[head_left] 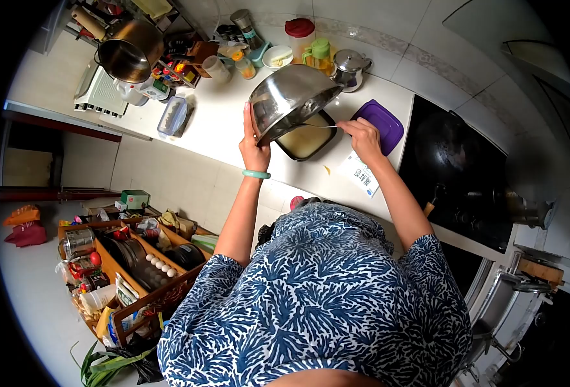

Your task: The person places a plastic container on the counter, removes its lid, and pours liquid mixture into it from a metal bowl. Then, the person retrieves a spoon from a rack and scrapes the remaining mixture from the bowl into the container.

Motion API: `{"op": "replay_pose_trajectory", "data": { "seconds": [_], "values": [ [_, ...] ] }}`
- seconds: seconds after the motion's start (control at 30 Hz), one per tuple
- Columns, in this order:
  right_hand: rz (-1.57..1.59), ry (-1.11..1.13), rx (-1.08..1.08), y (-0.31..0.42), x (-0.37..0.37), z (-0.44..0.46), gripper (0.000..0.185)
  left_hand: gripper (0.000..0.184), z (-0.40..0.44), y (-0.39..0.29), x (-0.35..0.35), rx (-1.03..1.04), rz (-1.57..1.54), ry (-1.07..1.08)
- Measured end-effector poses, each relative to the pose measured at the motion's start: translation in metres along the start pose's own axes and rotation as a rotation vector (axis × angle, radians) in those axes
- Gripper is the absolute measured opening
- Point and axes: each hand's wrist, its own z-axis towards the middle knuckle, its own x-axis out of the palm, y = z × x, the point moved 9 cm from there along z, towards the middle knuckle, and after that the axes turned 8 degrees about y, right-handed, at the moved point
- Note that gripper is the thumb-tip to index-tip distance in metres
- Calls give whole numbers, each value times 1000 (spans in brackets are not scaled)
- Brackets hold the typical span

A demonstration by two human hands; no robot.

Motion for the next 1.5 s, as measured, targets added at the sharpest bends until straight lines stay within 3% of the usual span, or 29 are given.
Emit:
{"op": "replay_pose_trajectory", "data": {
  "seconds": [0.27,0.43,0.53,0.83,0.97,1.1,1.17,1.3,1.5],
  "values": [
    [-44,-85,80,-5,-3,12,33,82,1,-3,1,-15,-12,-11],
    [49,54,66,-1,2,-6,32,80,-1,7,0,-44,-26,-13],
    [64,-51,46,2,-5,3,34,80,-1,0,-2,8,-18,-51],
    [46,48,74,0,-2,-12,32,83,3,-1,-6,-56,-48,-62],
    [146,-23,129,11,-17,-3,29,86,8,1,-6,-99,-97,-23],
    [252,-75,298,20,-31,18,19,84,9,59,10,-232,-211,102],
    [216,-96,344,26,-38,27,18,77,3,95,24,-378,-562,121],
    [35,-8,468,17,-32,43,18,66,1,60,22,-592,-745,150],
    [-7,85,509,10,-19,73,23,64,4,55,24,-491,-824,111]
  ]
}}
